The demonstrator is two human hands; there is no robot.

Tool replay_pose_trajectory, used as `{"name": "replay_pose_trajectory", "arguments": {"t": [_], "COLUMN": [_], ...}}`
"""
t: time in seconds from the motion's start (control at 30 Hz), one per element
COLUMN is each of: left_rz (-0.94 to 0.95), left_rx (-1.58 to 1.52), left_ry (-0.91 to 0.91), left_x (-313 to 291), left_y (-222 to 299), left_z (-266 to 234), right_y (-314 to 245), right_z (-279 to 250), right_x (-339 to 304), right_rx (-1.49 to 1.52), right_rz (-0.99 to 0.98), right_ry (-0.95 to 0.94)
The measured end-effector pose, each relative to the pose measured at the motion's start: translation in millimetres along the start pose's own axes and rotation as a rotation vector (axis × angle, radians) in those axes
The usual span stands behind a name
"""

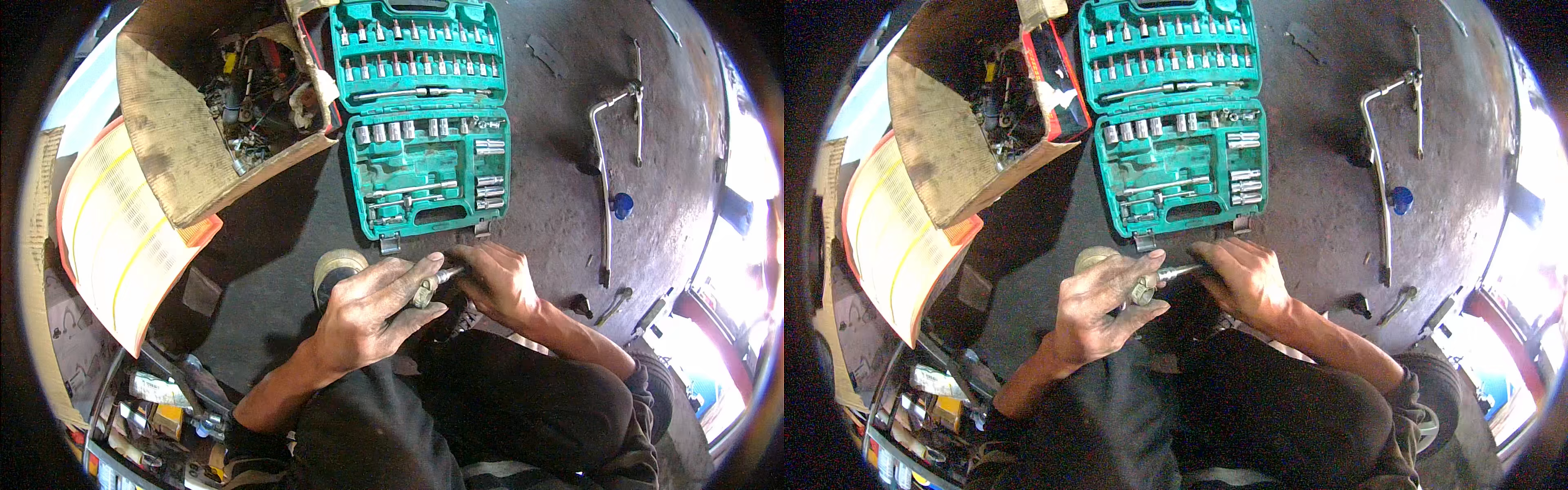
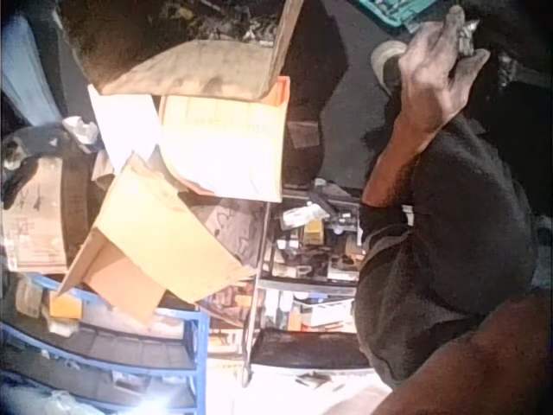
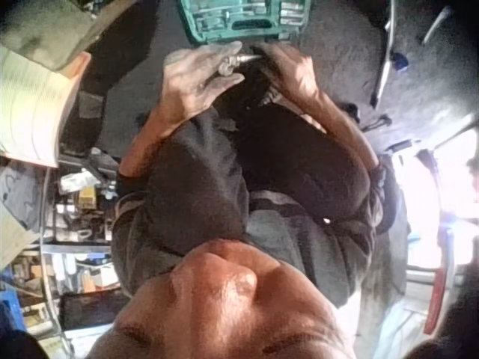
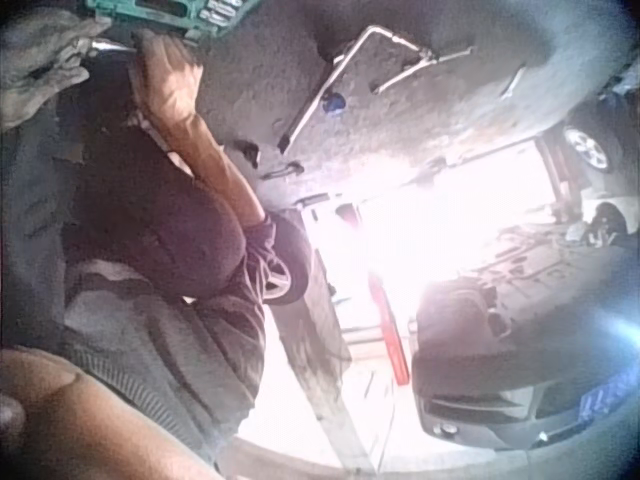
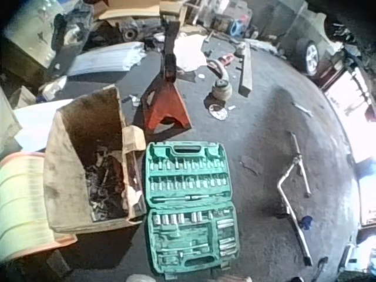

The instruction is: The person retrieves small metal parts from a plastic bag and places them into a white bucket. They then walk to a tool cart, open a green socket set case, and select a socket to attach to a ratchet handle. The person continues to sort through boxes and tool drawers, handling various small parts and tools.

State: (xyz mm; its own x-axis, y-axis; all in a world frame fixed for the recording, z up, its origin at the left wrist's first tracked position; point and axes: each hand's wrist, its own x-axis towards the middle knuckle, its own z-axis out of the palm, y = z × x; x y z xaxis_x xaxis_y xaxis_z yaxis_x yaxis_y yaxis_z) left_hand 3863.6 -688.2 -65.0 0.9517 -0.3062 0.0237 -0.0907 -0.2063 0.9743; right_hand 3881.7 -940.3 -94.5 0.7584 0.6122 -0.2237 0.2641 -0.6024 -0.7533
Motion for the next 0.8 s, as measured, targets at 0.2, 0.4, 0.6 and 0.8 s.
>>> {"name": "replay_pose_trajectory", "arguments": {"t": [0.2, 0.4, 0.6, 0.8], "left_rz": [0.022, 0.028, -0.084, -0.839], "left_rx": [-0.025, -0.042, -0.161, -0.734], "left_ry": [-0.022, -0.047, -0.014, 0.041], "left_x": [0, 0, 0, -7], "left_y": [1, 3, -5, -10], "left_z": [4, 5, 5, -6], "right_y": [1, 3, 4, 1], "right_z": [-3, 0, 1, -4], "right_x": [1, 0, 2, 5], "right_rx": [0.002, -0.011, -0.059, -0.079], "right_rz": [0.004, -0.009, -0.025, -0.069], "right_ry": [-0.015, -0.003, 0.000, 0.020]}}
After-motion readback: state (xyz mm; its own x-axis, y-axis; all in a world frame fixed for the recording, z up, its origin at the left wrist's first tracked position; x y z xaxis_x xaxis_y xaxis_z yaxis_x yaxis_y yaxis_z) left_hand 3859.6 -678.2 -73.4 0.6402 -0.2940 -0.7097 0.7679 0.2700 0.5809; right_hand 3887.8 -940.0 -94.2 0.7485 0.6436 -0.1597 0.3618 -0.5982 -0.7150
